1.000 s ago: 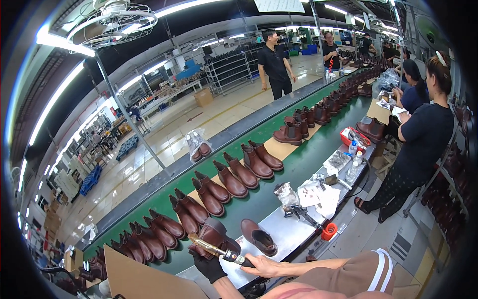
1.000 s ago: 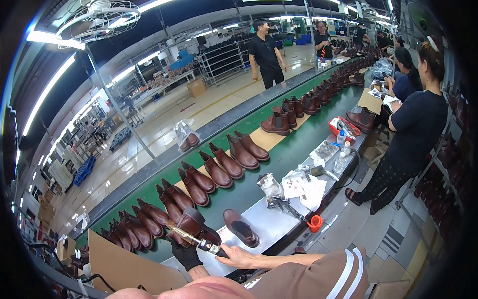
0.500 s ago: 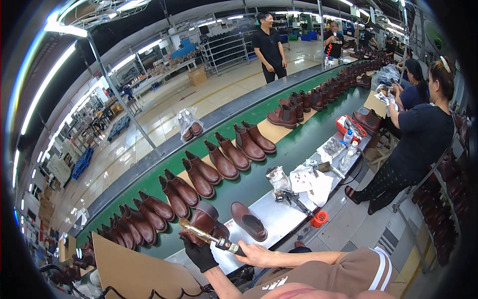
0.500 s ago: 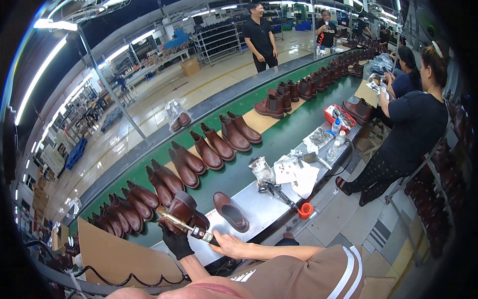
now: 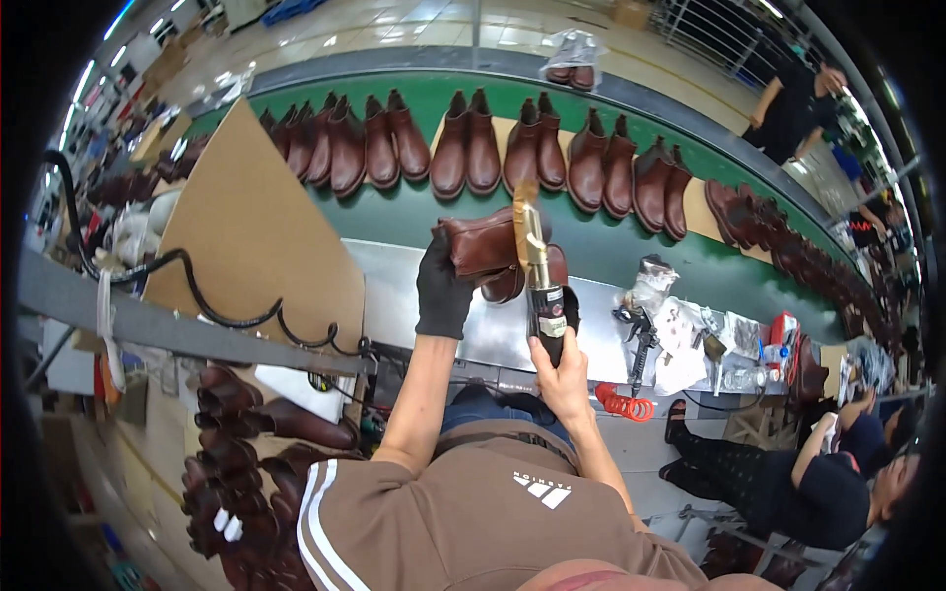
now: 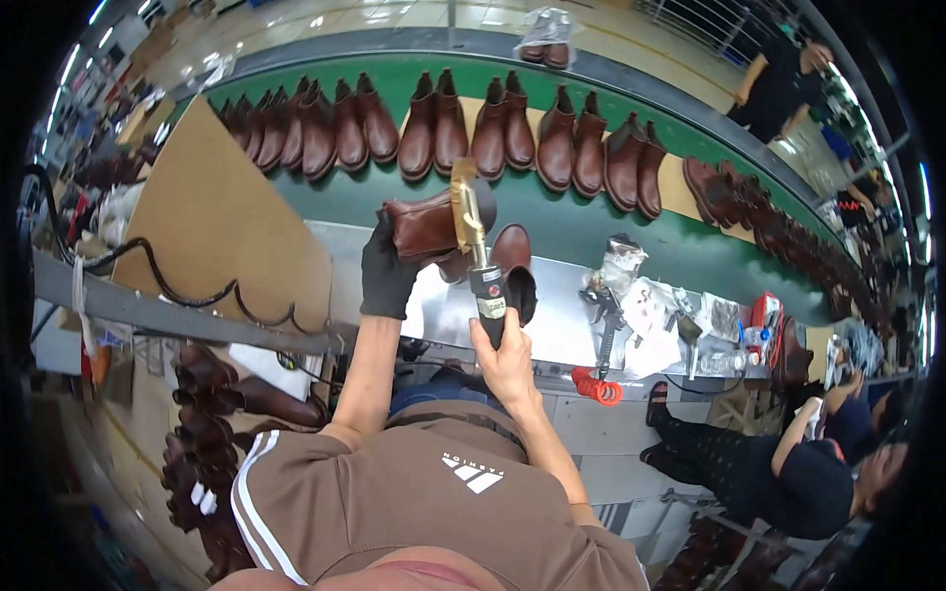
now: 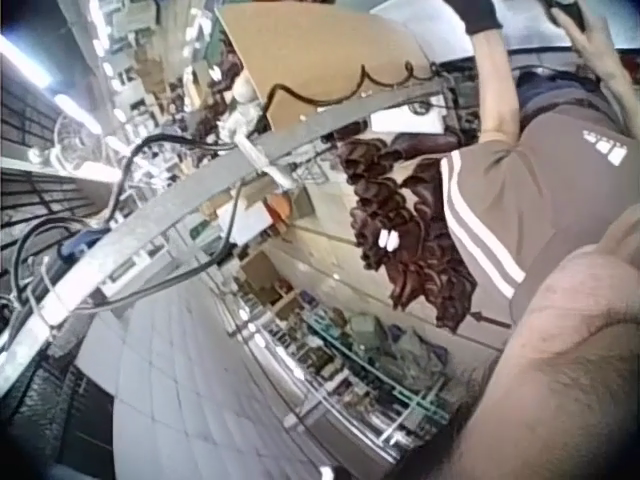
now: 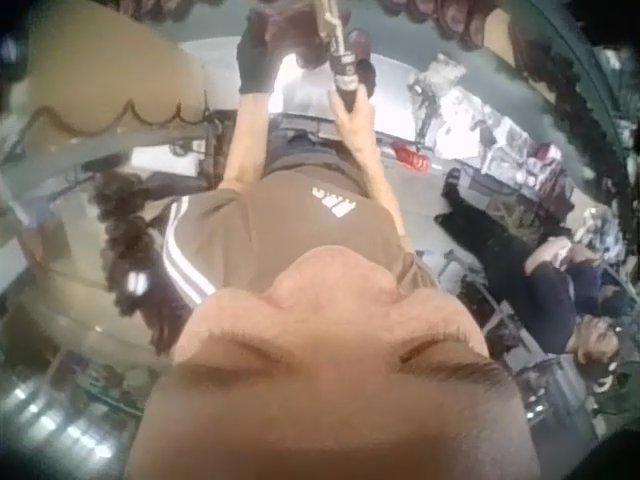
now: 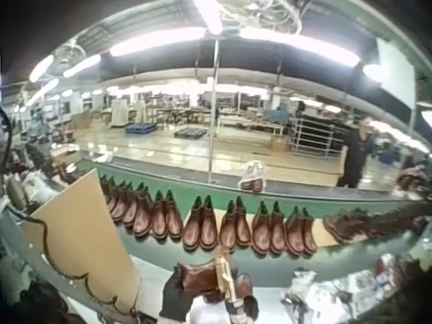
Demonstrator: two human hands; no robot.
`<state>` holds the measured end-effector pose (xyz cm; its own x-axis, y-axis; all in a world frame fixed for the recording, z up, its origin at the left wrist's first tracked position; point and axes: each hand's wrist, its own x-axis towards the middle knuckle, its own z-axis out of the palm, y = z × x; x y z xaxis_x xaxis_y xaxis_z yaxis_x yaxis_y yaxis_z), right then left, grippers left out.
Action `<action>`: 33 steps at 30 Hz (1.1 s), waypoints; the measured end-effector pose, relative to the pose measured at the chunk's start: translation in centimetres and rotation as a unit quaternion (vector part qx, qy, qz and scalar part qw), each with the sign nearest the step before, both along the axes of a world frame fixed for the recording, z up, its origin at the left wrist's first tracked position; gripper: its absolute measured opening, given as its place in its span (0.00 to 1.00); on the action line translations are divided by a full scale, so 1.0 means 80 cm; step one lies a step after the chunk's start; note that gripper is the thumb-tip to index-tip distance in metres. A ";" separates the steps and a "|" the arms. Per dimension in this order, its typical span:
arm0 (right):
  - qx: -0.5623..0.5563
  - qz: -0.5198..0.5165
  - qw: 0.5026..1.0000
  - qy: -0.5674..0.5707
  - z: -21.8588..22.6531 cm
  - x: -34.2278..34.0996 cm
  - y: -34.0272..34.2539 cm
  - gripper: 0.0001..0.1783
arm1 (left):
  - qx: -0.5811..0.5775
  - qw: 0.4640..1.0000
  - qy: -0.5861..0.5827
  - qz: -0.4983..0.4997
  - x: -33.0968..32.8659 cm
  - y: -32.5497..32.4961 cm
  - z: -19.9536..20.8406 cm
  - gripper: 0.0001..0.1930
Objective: Processing and finishing leather boots on a manufacturing line using handheld tools.
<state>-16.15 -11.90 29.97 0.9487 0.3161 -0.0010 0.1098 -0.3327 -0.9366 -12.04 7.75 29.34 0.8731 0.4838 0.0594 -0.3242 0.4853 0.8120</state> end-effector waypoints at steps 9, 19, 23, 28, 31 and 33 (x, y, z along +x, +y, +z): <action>-0.034 0.060 0.996 -0.050 0.015 -0.021 0.020 0.13 | -0.039 0.999 -0.009 -0.028 -0.005 0.022 -0.053 0.20; -0.126 0.103 0.986 -0.045 -0.038 -0.018 0.037 0.23 | 0.156 0.982 0.063 0.090 -0.014 0.060 -0.075 0.25; -0.080 0.092 0.987 -0.105 -0.024 -0.015 0.032 0.18 | 0.248 0.965 0.001 0.083 0.013 0.085 -0.097 0.22; -0.045 0.079 0.993 -0.077 -0.011 -0.012 0.014 0.19 | 0.161 0.986 0.048 0.024 0.012 0.034 -0.058 0.22; -0.023 0.085 0.994 -0.062 -0.007 -0.016 0.018 0.19 | 0.171 0.984 0.040 0.023 0.010 0.031 -0.048 0.23; -0.015 0.084 0.994 -0.062 -0.009 -0.017 0.022 0.19 | 0.210 0.973 0.091 0.037 0.020 0.059 -0.071 0.24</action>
